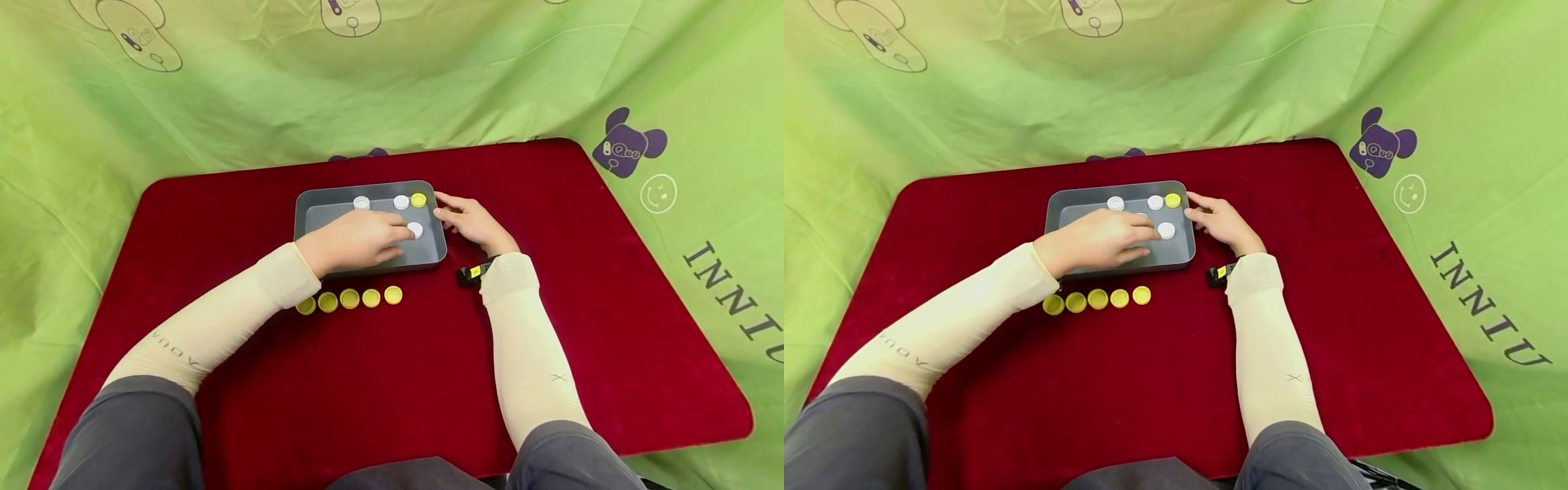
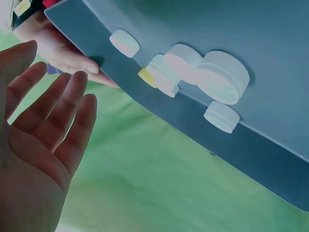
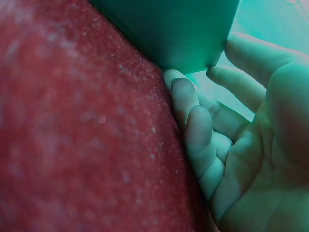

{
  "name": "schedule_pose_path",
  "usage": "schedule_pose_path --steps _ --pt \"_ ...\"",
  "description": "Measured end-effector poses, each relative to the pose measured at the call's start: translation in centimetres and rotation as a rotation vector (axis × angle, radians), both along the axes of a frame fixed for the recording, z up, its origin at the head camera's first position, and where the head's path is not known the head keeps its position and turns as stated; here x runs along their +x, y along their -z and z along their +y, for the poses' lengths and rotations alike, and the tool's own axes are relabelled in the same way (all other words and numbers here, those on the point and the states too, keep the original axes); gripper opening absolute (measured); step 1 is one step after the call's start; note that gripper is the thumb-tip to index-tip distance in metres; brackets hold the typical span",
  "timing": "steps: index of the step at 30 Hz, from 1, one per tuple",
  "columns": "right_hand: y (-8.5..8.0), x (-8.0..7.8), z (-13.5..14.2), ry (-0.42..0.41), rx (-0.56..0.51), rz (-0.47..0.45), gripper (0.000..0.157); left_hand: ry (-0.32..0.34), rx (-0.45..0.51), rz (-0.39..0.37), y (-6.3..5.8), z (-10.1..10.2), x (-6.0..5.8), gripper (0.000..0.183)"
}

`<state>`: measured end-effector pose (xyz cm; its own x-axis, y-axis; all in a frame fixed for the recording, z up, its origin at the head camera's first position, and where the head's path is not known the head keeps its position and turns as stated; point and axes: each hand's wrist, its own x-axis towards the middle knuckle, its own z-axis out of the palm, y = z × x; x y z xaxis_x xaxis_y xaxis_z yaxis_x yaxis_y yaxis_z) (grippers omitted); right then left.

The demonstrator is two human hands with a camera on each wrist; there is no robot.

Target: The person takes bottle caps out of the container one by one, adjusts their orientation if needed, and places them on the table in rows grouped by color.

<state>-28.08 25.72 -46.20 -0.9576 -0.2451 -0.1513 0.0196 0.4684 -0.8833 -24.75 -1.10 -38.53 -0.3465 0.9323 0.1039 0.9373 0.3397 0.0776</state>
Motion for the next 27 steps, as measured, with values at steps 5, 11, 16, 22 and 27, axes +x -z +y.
schedule_pose_path --steps 5,11,16,22,27 --pt "0.1 -0.1 0.1 0.000 0.000 -0.002 0.053 -0.007 0.002 -0.014 -0.2 0.3 -0.5 0.026" --pt "0.0 -0.1 0.2 -0.006 0.004 0.016 0.053 -0.013 -0.016 -0.030 -0.3 1.0 -1.3 0.026" --pt "0.1 -0.2 0.3 -0.004 -0.001 0.013 0.054 -0.059 -0.050 -0.057 -0.5 1.7 -2.3 0.025" --pt "0.1 -0.3 0.3 -0.009 -0.005 0.009 0.053 -0.109 -0.086 -0.096 -0.5 2.4 -3.6 0.031" --pt "0.2 -0.3 0.3 -0.008 -0.009 0.004 0.054 -0.117 -0.109 -0.092 -0.3 2.7 -4.3 0.032"
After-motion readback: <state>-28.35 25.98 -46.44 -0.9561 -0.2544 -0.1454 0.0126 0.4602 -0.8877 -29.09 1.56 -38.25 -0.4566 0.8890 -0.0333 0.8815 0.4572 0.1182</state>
